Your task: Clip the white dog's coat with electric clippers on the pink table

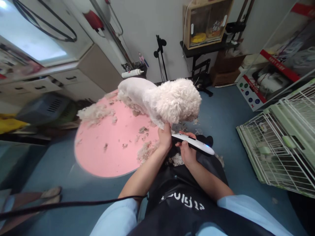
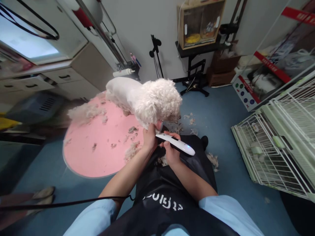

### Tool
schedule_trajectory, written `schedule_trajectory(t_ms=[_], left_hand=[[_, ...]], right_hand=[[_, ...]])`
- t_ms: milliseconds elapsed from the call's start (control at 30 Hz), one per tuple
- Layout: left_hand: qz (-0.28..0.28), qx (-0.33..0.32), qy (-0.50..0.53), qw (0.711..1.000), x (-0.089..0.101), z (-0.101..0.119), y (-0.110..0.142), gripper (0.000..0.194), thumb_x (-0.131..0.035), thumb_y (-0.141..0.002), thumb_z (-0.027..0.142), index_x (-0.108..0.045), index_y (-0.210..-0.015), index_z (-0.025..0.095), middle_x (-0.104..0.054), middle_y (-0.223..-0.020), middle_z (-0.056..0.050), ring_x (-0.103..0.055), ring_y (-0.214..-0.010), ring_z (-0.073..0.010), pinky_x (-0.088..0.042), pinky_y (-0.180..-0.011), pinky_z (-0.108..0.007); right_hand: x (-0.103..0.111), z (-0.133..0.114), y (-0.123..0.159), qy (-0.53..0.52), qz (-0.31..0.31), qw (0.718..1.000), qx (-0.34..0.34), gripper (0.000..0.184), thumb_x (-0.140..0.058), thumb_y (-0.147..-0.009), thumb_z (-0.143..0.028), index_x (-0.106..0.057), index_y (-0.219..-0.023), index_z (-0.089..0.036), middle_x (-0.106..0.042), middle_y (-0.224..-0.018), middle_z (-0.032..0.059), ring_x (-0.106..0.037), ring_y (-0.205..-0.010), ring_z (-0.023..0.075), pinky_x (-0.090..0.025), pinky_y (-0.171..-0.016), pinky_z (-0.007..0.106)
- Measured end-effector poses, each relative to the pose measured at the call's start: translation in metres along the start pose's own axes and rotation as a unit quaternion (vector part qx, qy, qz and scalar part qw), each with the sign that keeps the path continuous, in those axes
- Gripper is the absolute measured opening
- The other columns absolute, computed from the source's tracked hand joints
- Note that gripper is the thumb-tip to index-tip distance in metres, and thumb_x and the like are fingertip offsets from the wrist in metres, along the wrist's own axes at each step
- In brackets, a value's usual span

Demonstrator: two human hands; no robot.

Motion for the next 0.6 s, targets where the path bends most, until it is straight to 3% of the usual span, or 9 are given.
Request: schedule_trajectory(t_ms=[133, 233, 333, 600], left_hand=[[-0.021, -0.016, -0.033, 0.999, 0.000, -0.001, -0.002, 0.026, -0.061, -0.077, 0.045, -0.053, -0.067, 0.022, -0.055, -0.061, 0.000, -0.057, -0.071, -0.0185, -0.043, -0.061, -0.026], [-0.028, -0.026, -0.040, 0.998, 0.002, -0.003, -0.005, 0.029, -0.065, -0.076, 0.047, -0.056, -0.068, 0.021, -0.060, -0.065, -0.002, -0.061, -0.079, -0.0222, -0.046, -0.066, -0.028], [-0.035, -0.051, -0.047, 0.997, 0.002, -0.002, -0.005, 0.032, -0.064, -0.077, 0.050, -0.056, -0.067, 0.021, -0.061, -0.067, -0.003, -0.061, -0.077, -0.0215, -0.046, -0.069, -0.029], [-0.015, -0.066, -0.043, 0.997, -0.004, 0.004, 0.001, 0.038, -0.061, -0.076, 0.055, -0.052, -0.065, 0.020, -0.054, -0.061, 0.000, -0.054, -0.065, -0.0172, -0.045, -0.064, -0.029]], right_hand=[[0.006, -0.005, 0.001, -0.039, 0.030, 0.998, 0.025, 0.049, -0.064, -0.083, -0.062, -0.043, -0.113, -0.031, -0.058, -0.128, 0.0077, -0.066, -0.074, 0.0129, -0.059, -0.074, 0.035], [0.015, -0.009, 0.004, -0.004, 0.017, 0.999, 0.046, 0.043, -0.067, -0.082, -0.057, -0.045, -0.107, -0.029, -0.060, -0.122, 0.0050, -0.063, -0.072, 0.0118, -0.055, -0.063, 0.027], [0.019, -0.007, 0.007, 0.012, 0.003, 1.000, 0.027, 0.042, -0.067, -0.081, -0.056, -0.044, -0.102, -0.028, -0.064, -0.113, 0.0036, -0.062, -0.067, 0.0117, -0.051, -0.054, 0.024], [0.009, -0.006, 0.011, -0.057, 0.024, 0.998, -0.008, 0.056, -0.077, -0.070, -0.061, -0.047, -0.105, -0.029, -0.063, -0.125, 0.0046, -0.066, -0.070, 0.0130, -0.060, -0.070, 0.034]])
Point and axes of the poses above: each hand's wrist, its own y-axis away from the middle knuckle, its own x-axis out of the back of the hand, z = x × y, the point moved 6 cm from there along -y, towards the middle knuckle
